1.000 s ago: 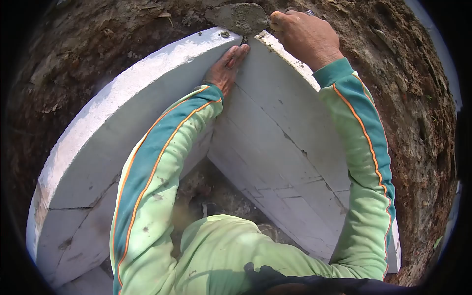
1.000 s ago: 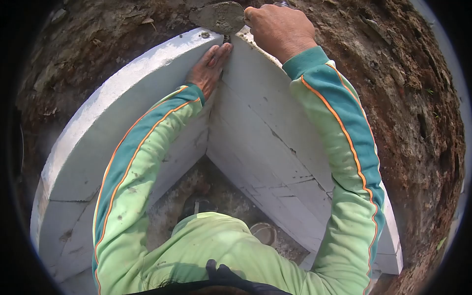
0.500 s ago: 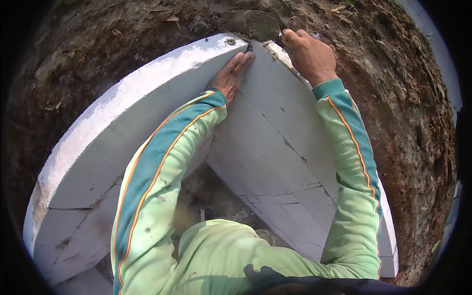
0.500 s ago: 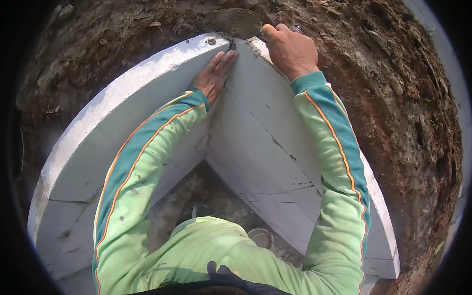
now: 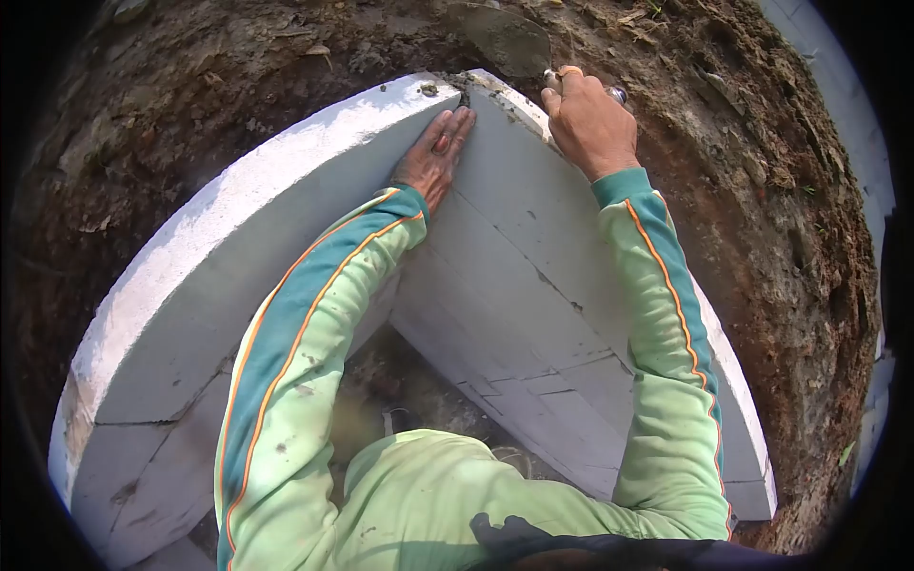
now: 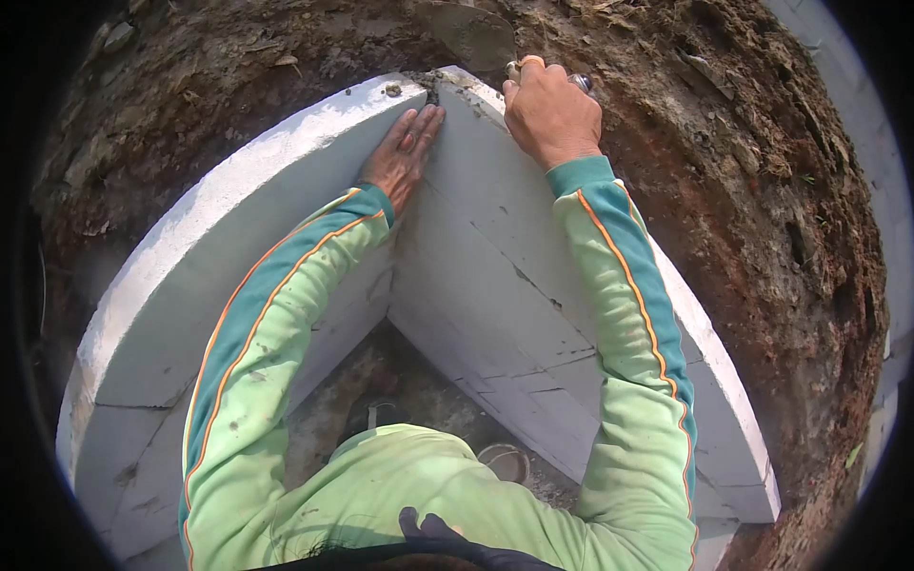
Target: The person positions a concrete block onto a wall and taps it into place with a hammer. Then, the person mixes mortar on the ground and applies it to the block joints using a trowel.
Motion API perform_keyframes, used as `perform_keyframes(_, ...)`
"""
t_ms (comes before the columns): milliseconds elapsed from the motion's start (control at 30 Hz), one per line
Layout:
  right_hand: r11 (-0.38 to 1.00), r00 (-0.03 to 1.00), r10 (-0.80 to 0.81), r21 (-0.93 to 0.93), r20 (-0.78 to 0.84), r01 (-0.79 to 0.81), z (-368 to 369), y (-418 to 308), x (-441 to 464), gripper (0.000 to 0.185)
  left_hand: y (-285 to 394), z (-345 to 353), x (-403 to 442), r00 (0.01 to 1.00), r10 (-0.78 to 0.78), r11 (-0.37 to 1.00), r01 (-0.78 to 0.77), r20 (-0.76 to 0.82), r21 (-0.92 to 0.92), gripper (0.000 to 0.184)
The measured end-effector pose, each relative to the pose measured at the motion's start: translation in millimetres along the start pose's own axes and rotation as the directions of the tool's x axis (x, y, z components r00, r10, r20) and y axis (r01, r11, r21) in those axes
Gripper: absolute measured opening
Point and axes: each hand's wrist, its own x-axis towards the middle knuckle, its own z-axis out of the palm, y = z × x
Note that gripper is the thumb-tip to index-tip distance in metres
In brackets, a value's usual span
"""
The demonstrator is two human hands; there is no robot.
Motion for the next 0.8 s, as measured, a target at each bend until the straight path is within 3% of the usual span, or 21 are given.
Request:
perform_keyframes(33, 0.997, 0.998, 0.064, 0.039, -0.008, -0.063, 2, -2, -3, 0.032, 0, -1, -1, 1.0, -0.002, 1.0, 0.002, -0.018, -0.014, 0.055)
perform_keyframes(167, 0.97, 0.995, 0.056, 0.239, -0.088, -0.034, 7, -7, -33, 0.039, 0, -4, -5, 1.0, -0.008, 0.996, 0.007, -0.013, -0.085, 0.057)
perform_keyframes(200, 0.976, 0.992, 0.049, 0.218, -0.112, -0.024, 7, -11, -44, 0.039, 3, 1, -5, 0.999, -0.025, 0.996, 0.021, -0.037, -0.092, 0.057)
perform_keyframes(300, 0.988, 0.991, 0.116, 0.09, 0.066, -0.122, 8, -34, -70, 0.033, 4, 5, -4, 0.997, -0.048, 0.987, 0.039, -0.053, -0.155, 0.056)
perform_keyframes(433, 0.984, 0.991, 0.133, -0.12, -0.016, -0.134, 60, -52, -98, 0.062, 9, 9, -2, 0.982, -0.121, 0.959, 0.078, -0.147, -0.272, 0.058)
perform_keyframes(467, 0.971, 0.993, 0.111, -0.208, -0.032, -0.116, 70, -56, -104, 0.074, 10, 8, -2, 0.978, -0.134, 0.973, 0.099, -0.16, -0.21, 0.062)
perform_keyframes(567, 0.965, 0.989, 0.129, -0.237, 0.071, -0.109, 69, -64, -127, 0.072, 7, 4, -1, 0.991, -0.095, 0.966, 0.069, -0.092, -0.25, 0.067)
perform_keyframes(800, 0.968, 0.998, 0.045, -0.249, 0.041, -0.034, 48, -51, -199, 0.063, 10, 6, 0, 0.984, -0.127, 0.968, 0.096, -0.124, -0.232, 0.062)
